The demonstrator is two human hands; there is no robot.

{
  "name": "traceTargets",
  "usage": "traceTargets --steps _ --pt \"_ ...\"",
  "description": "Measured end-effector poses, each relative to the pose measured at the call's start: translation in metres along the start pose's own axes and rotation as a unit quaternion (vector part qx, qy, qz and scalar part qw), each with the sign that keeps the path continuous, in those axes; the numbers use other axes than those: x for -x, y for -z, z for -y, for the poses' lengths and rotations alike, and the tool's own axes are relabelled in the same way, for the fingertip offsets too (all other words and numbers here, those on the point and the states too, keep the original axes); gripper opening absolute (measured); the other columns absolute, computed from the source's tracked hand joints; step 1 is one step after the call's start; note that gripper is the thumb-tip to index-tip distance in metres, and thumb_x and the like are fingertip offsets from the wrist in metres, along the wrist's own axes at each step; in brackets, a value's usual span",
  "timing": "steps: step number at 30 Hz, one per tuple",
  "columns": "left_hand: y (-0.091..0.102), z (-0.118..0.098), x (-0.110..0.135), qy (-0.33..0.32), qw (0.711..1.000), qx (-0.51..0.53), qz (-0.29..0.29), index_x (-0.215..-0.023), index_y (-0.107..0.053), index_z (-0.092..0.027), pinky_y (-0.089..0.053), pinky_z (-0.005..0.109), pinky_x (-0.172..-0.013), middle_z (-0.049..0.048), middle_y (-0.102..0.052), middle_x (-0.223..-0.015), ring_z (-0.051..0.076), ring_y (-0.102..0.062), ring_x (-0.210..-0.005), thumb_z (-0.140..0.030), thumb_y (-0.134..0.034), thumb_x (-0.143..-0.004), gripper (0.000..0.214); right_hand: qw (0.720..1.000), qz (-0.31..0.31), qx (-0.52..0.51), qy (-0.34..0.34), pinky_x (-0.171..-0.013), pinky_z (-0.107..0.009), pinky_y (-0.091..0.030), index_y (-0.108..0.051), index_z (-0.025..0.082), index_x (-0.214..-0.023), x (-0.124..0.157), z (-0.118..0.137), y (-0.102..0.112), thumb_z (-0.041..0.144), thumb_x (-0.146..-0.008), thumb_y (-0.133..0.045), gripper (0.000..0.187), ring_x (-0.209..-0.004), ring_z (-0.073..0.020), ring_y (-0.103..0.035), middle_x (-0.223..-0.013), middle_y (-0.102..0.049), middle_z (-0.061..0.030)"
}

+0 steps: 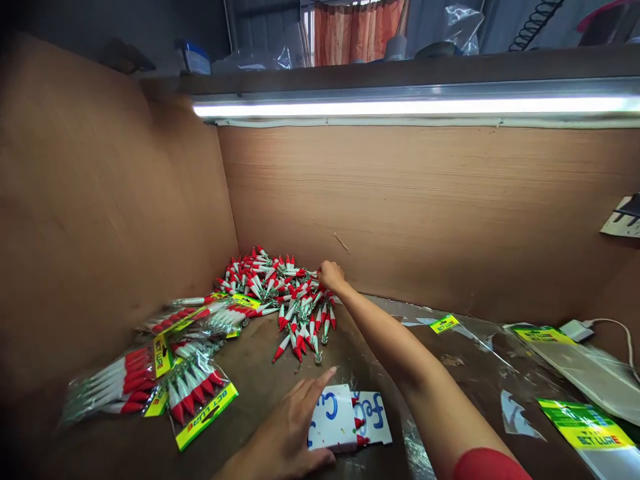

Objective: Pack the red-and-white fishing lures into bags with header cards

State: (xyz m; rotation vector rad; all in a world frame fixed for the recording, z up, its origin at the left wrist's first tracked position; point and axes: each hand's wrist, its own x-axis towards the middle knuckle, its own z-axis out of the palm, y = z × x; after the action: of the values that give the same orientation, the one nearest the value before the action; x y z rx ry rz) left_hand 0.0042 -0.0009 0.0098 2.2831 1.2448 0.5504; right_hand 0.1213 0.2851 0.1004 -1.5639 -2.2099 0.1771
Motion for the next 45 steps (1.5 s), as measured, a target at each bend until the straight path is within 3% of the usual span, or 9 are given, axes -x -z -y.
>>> traceTargets --steps 5,10,16,21,27,35,37,41,45 --pt "0.001 0.0 0.001 -0.005 1.0 0.001 -0.001 -0.157 -0.016 -0.033 -0.042 0.048 -0.107 0.009 -0.052 -0.14 0.034 -0.049 -0.124 -0.031 -0.087 -0.059 0.121 0.998 -0.043 0.015 0.04 -0.092 -0.039 -0.051 -0.067 0.018 -0.113 0.005 0.009 0.009 0.031 -0.098 -0.058 0.022 -0.109 -0.0251 -0.063 -0.118 -0.066 -0.0118" --pt "-0.002 0.003 0.002 -0.02 1.0 -0.003 -0.01 -0.157 -0.014 -0.034 -0.039 0.047 -0.111 0.0086 -0.048 -0.146 0.032 -0.049 -0.127 -0.031 -0.088 -0.06 0.122 0.989 -0.12 0.0 0.088 -0.096 -0.032 -0.043 -0.073 0.017 -0.109 0.028 0.005 0.053 0.026 -0.098 -0.052 0.026 -0.111 -0.026 -0.063 -0.114 -0.072 -0.0134" --pt "0.003 -0.001 0.002 -0.018 1.0 -0.01 -0.003 -0.156 -0.017 -0.032 -0.04 0.046 -0.11 0.0091 -0.047 -0.148 0.032 -0.048 -0.128 -0.031 -0.089 -0.061 0.12 0.977 -0.189 -0.042 0.09 -0.082 -0.029 -0.049 -0.074 0.02 -0.111 0.113 -0.051 0.105 0.03 -0.096 -0.052 0.028 -0.094 -0.0213 -0.069 -0.109 -0.076 -0.0074" --pt "0.004 -0.002 0.002 -0.043 0.999 -0.01 -0.003 -0.156 -0.013 -0.033 -0.04 0.047 -0.108 0.0096 -0.048 -0.147 0.032 -0.049 -0.126 -0.028 -0.085 -0.065 0.116 0.981 -0.072 -0.173 0.051 -0.07 -0.03 -0.05 -0.079 0.023 -0.101 0.206 -0.112 0.071 0.036 -0.09 -0.06 0.025 -0.079 -0.0225 -0.07 -0.093 -0.078 -0.0056" --pt "-0.002 0.004 0.0 -0.074 0.997 0.002 -0.022 -0.156 -0.013 -0.036 -0.039 0.049 -0.108 0.0072 -0.045 -0.15 0.033 -0.049 -0.128 -0.029 -0.082 -0.067 0.113 0.951 -0.136 -0.277 0.006 -0.083 -0.037 -0.05 -0.078 0.024 -0.106 0.234 -0.117 0.008 0.035 -0.087 -0.063 0.026 -0.089 -0.025 -0.068 -0.1 -0.077 -0.0087" --pt "-0.003 0.005 -0.002 -0.068 0.996 0.041 -0.045 -0.155 -0.023 -0.034 -0.037 0.051 -0.112 0.0098 -0.045 -0.149 0.034 -0.045 -0.133 -0.041 -0.088 -0.064 0.112 0.911 -0.138 -0.386 -0.047 -0.067 -0.032 -0.05 -0.076 0.017 -0.11 0.238 -0.111 0.03 0.045 -0.085 -0.067 0.039 -0.075 -0.0209 -0.065 -0.092 -0.076 -0.0099" --pt "-0.001 0.004 -0.006 -0.047 0.993 0.068 -0.08 -0.152 -0.032 -0.03 -0.037 0.051 -0.112 0.0116 -0.047 -0.148 0.034 -0.045 -0.134 -0.049 -0.082 -0.072 0.096 0.882 -0.107 -0.454 -0.069 -0.058 -0.027 -0.045 -0.075 0.016 -0.112 0.249 -0.103 0.034 0.047 -0.083 -0.07 0.043 -0.067 -0.0168 -0.061 -0.088 -0.075 -0.009" --pt "0.006 0.002 -0.013 0.012 0.982 0.102 -0.161 -0.147 -0.041 -0.026 -0.049 0.044 -0.095 0.0108 -0.061 -0.123 0.028 -0.06 -0.11 -0.049 -0.065 -0.089 0.067 0.762 -0.021 -0.634 -0.128 -0.055 -0.022 -0.037 -0.076 0.018 -0.11 0.273 -0.069 0.028 0.04 -0.075 -0.082 0.042 -0.066 -0.0113 -0.054 -0.09 -0.072 -0.0072" --pt "0.011 -0.001 -0.01 0.026 0.985 0.073 -0.151 -0.142 -0.046 -0.026 -0.052 0.04 -0.085 0.0068 -0.062 -0.107 0.024 -0.061 -0.093 -0.048 -0.071 -0.083 0.068 0.722 0.019 -0.678 -0.138 -0.056 -0.02 -0.035 -0.077 0.02 -0.108 0.283 -0.047 0.023 0.036 -0.074 -0.083 0.038 -0.068 -0.0101 -0.053 -0.09 -0.073 -0.0071"
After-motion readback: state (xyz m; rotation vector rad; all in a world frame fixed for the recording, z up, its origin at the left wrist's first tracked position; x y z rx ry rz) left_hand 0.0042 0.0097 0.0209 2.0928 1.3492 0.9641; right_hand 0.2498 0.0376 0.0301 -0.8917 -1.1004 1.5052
